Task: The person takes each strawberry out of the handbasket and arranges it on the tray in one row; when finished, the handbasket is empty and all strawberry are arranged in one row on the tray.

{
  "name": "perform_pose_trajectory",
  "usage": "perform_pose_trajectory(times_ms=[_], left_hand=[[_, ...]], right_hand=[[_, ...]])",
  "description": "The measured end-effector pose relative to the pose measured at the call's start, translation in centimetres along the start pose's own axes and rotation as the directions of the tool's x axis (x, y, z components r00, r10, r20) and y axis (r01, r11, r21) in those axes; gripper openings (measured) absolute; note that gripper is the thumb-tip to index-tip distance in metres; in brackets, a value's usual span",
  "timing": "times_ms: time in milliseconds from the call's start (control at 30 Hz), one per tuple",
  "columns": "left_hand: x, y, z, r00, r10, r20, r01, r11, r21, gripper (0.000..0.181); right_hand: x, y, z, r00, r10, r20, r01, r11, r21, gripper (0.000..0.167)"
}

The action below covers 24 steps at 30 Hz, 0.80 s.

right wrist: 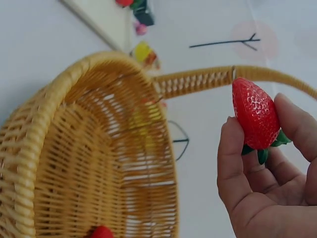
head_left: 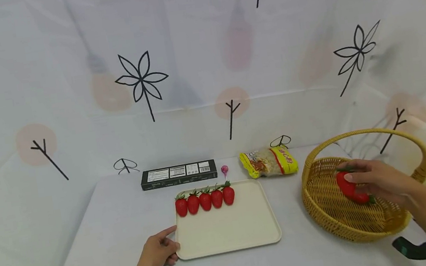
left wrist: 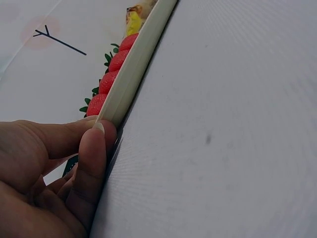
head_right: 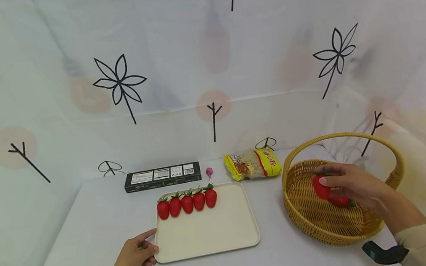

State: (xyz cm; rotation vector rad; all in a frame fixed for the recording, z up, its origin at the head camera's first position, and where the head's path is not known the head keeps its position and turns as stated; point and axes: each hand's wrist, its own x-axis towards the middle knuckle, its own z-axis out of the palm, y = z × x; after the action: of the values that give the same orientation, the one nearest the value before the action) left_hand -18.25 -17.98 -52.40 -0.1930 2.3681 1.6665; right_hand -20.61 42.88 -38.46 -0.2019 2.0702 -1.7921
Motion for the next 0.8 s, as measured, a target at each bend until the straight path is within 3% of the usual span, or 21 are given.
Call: perform_pose_trajectory(times_ms=[300,467,800], left_hand=[[0.0,0.0,0.0,1.0,-0.003,-0.006,0.003,1.0,0.026,0.059],[0.0,-0.1,0.0,1.0,0.008,0.003,-0.008,1.0,0.018,0.059],[0.0,-0.1,0.0,1.0,0.003,0.001,-0.003,1.0,0.023,0.059]], right_hand=[[-0.8,-1.0,1.5,0.997,-0.076,0.032,0.071,0.986,0.148,0.033],[-0.7,-1.9,2.8,0.998,-0.065,0.008,0.063,0.989,0.13,0.033],[0.0,-4.4,6.8,0.993,-0.093,0.077,0.086,0.992,0.094,0.033]])
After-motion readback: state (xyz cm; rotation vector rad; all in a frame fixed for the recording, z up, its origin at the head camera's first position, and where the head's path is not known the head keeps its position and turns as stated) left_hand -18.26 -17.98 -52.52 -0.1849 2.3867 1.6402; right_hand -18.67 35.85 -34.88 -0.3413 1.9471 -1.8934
